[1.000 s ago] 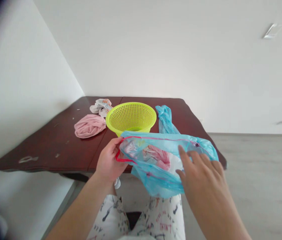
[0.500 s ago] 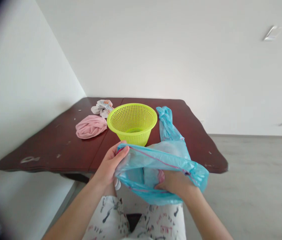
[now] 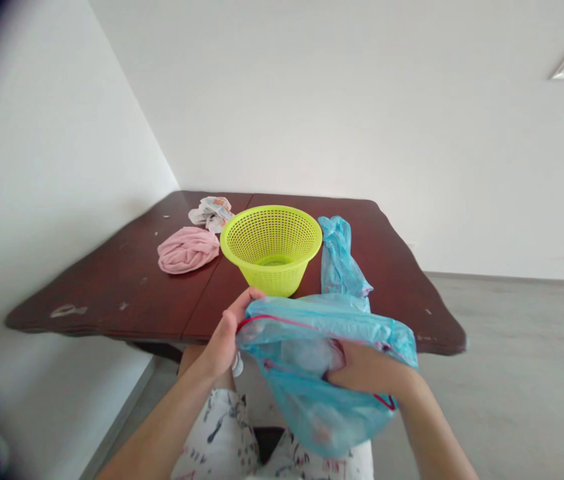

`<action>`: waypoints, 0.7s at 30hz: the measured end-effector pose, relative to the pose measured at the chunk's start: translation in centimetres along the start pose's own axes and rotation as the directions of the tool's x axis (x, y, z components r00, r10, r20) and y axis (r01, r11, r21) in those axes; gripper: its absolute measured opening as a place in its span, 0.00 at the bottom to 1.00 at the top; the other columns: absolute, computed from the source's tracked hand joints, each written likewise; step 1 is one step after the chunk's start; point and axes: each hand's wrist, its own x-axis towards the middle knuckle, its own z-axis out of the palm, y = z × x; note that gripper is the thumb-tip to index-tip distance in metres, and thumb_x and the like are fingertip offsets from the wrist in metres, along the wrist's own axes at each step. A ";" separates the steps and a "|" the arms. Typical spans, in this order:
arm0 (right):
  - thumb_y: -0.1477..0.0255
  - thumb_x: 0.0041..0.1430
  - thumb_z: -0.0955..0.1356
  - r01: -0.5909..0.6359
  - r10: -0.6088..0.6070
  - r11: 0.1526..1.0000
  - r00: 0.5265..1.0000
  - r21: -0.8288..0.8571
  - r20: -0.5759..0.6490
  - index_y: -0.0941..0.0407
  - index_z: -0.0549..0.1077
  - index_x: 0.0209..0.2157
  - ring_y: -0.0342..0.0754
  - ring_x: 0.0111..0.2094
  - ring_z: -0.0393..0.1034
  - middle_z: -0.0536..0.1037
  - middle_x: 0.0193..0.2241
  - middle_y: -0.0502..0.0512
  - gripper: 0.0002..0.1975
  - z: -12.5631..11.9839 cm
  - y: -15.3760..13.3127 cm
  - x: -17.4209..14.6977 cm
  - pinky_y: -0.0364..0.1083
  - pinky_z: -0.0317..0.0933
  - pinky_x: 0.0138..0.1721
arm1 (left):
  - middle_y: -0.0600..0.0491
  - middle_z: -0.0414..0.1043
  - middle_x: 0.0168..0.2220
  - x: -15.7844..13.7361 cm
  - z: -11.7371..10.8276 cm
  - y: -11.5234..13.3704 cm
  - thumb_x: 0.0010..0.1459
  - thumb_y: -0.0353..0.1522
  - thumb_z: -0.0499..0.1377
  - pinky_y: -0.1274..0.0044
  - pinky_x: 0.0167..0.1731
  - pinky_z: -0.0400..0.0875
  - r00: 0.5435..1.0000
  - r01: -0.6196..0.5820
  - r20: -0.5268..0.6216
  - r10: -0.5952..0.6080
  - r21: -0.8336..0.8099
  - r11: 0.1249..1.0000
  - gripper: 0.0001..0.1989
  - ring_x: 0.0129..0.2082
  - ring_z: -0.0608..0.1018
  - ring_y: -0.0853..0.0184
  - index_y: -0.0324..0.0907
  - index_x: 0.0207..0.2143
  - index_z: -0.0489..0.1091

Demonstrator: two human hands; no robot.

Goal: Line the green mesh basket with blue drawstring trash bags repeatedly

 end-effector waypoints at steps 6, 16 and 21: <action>0.68 0.55 0.77 0.162 -0.142 0.985 0.958 0.061 -0.249 0.42 0.84 0.70 0.73 0.68 0.84 0.89 0.64 0.57 0.39 -4.7 1.9 -2.6 0.63 0.87 0.56 | 0.58 0.73 0.34 -0.2 -0.4 0.6 0.60 0.67 0.77 0.78 0.30 0.64 0.952 0.039 0.301 -0.062 0.083 0.996 0.43 0.27 0.70 0.70 0.48 0.60 0.70; 0.77 0.59 0.77 0.157 -0.184 0.969 0.974 0.193 0.129 0.35 0.81 0.75 0.66 0.69 0.85 0.87 0.69 0.53 0.44 -3.5 1.8 -5.6 0.62 0.80 0.71 | 0.54 0.73 0.24 1.0 0.3 1.0 0.66 0.65 0.72 0.77 0.26 0.61 0.962 0.260 0.063 -0.266 0.094 0.961 0.37 0.23 0.69 0.70 0.40 0.27 0.78; 0.68 0.63 0.85 0.272 -0.293 0.845 0.956 0.461 -0.026 0.36 0.79 0.76 0.67 0.76 0.77 0.77 0.79 0.60 0.42 -3.3 2.3 -6.7 0.62 0.78 0.72 | 0.50 0.86 0.31 1.6 1.0 1.1 0.52 0.60 0.84 0.73 0.36 0.80 0.919 0.340 -0.154 -0.362 -0.156 0.928 0.32 0.30 0.83 0.62 0.41 0.36 0.86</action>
